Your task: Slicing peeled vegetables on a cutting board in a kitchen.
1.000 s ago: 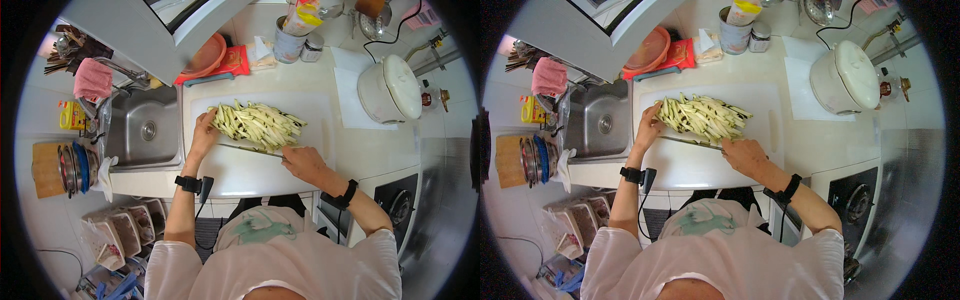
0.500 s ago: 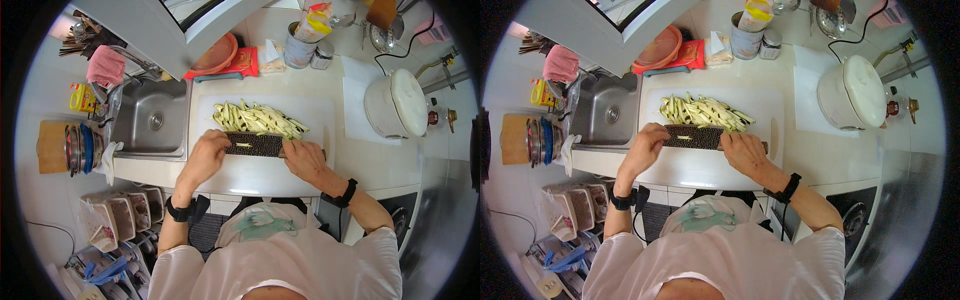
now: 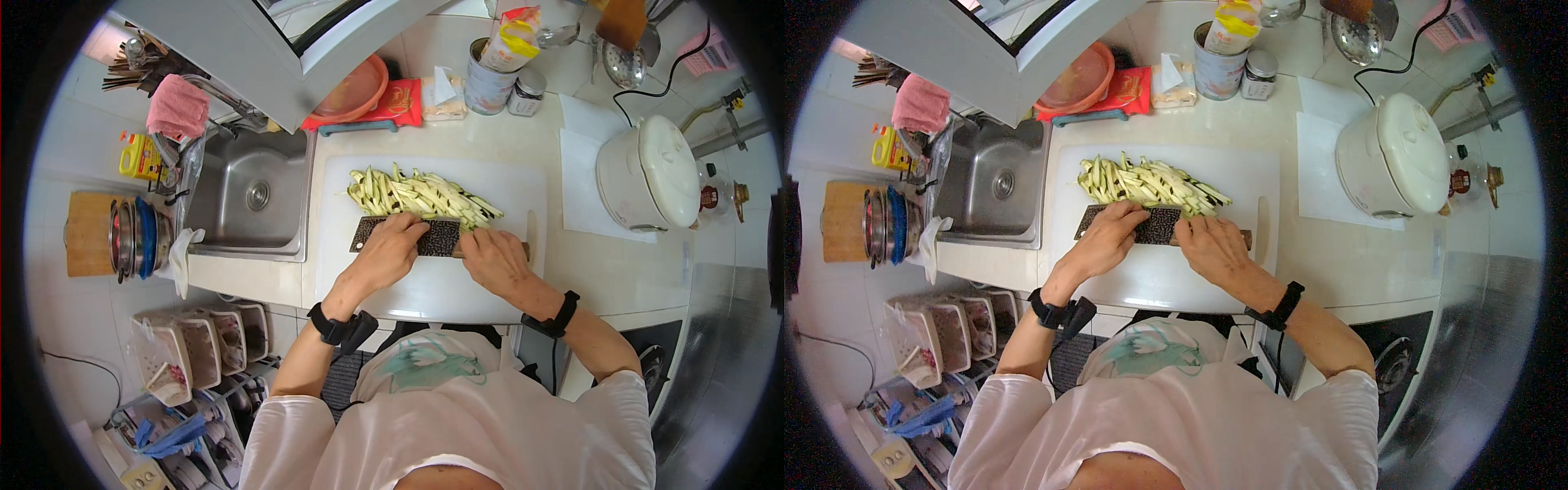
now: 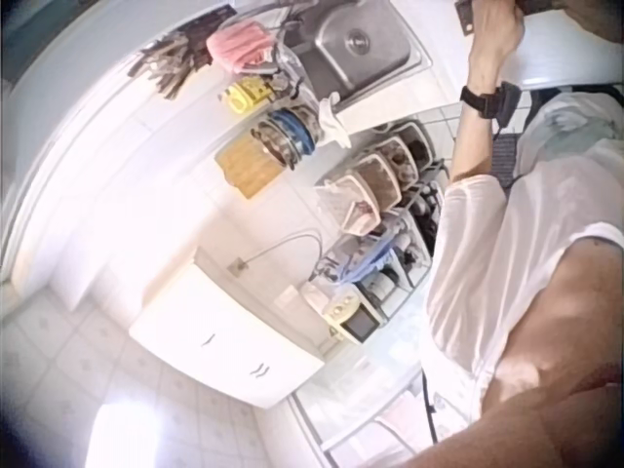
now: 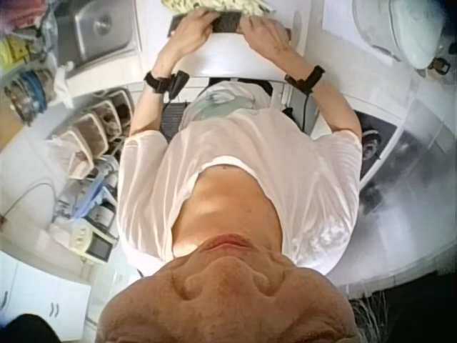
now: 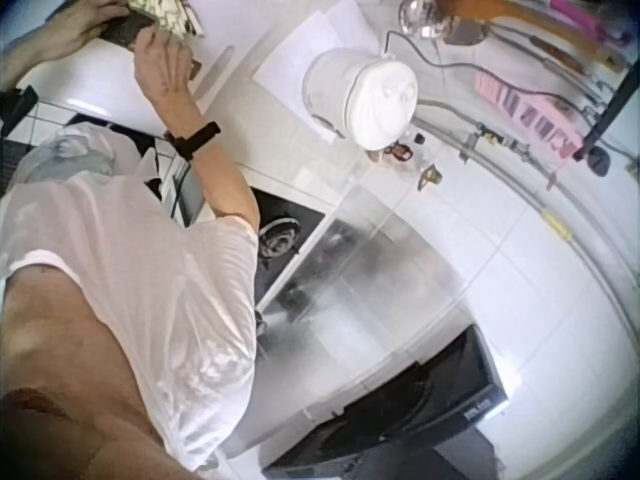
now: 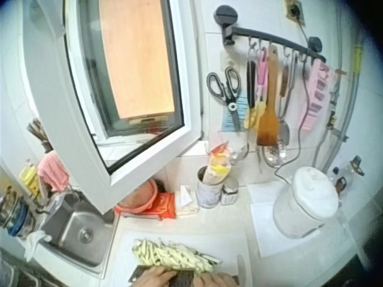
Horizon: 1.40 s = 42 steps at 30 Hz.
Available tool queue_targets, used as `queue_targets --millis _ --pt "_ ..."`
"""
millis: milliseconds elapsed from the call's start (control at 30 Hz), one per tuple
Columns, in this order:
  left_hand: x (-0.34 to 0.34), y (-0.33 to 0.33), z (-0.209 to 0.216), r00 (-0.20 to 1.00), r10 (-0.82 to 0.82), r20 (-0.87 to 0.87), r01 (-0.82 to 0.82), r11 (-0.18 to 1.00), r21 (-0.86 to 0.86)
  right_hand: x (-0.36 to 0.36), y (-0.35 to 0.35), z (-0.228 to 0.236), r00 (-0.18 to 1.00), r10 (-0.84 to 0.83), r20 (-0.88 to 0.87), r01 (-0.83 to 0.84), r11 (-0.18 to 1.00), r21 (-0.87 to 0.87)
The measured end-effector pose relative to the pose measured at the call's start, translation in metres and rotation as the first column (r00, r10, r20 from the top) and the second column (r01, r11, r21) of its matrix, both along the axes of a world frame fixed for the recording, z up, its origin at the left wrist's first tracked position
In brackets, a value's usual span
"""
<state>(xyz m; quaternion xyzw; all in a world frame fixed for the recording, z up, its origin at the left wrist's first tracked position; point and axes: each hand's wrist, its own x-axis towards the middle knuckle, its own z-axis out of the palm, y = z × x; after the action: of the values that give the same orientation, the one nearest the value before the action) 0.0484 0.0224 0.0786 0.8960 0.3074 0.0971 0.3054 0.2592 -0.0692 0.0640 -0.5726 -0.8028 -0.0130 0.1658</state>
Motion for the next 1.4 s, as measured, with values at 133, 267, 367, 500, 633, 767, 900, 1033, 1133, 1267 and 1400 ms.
queue_targets --millis 133,267,367,500,633,767,900,1033,1133,1267,1400 --pt "0.009 0.007 -0.007 0.996 0.037 0.076 -0.024 0.987 -0.157 0.000 -0.002 0.000 1.000 0.007 -0.022 -0.007 1.000 -0.010" --pt "-0.001 0.017 -0.006 0.995 0.099 -0.024 -0.102 0.971 -0.216 0.001 -0.009 0.002 0.999 0.024 -0.029 -0.024 1.000 -0.019" --pt "-0.019 0.025 0.009 0.981 0.161 0.106 -0.130 0.960 -0.247 0.004 -0.016 0.002 0.999 0.030 -0.016 -0.031 0.998 -0.062" --pt "-0.044 0.027 0.031 0.956 0.245 0.159 -0.215 0.959 -0.185 0.011 -0.029 -0.001 0.997 -0.023 -0.067 0.014 0.990 -0.141" --pt "-0.063 0.017 0.042 0.902 0.394 0.179 -0.358 0.912 -0.203 0.025 -0.038 0.008 0.949 -0.218 -0.227 0.109 0.905 -0.411" --pt "-0.066 0.001 0.029 0.853 0.499 0.155 -0.450 0.852 -0.270 0.043 -0.053 0.012 0.817 -0.435 -0.379 0.218 0.841 -0.496" --pt "-0.043 -0.031 -0.010 0.977 0.191 0.097 -0.170 0.966 -0.194 0.062 -0.062 0.006 0.637 -0.571 -0.518 0.350 0.813 -0.466" --pt "0.005 -0.069 -0.039 0.993 -0.091 0.076 0.105 0.972 -0.211 0.074 -0.068 -0.003 0.435 -0.707 -0.558 0.378 0.706 -0.599" --pt "0.028 -0.079 -0.052 0.991 -0.129 0.024 0.131 0.974 -0.184 0.077 -0.074 -0.011 0.390 -0.719 -0.576 0.372 0.695 -0.616" --pt "0.043 -0.067 -0.060 0.989 -0.124 -0.085 0.114 0.988 -0.108 0.079 -0.082 -0.030 0.451 -0.726 -0.519 0.423 0.686 -0.592" --pt "0.051 -0.060 -0.067 0.994 -0.083 -0.076 0.074 0.991 -0.113 0.079 -0.083 -0.035 0.530 -0.689 -0.494 0.443 0.722 -0.532"
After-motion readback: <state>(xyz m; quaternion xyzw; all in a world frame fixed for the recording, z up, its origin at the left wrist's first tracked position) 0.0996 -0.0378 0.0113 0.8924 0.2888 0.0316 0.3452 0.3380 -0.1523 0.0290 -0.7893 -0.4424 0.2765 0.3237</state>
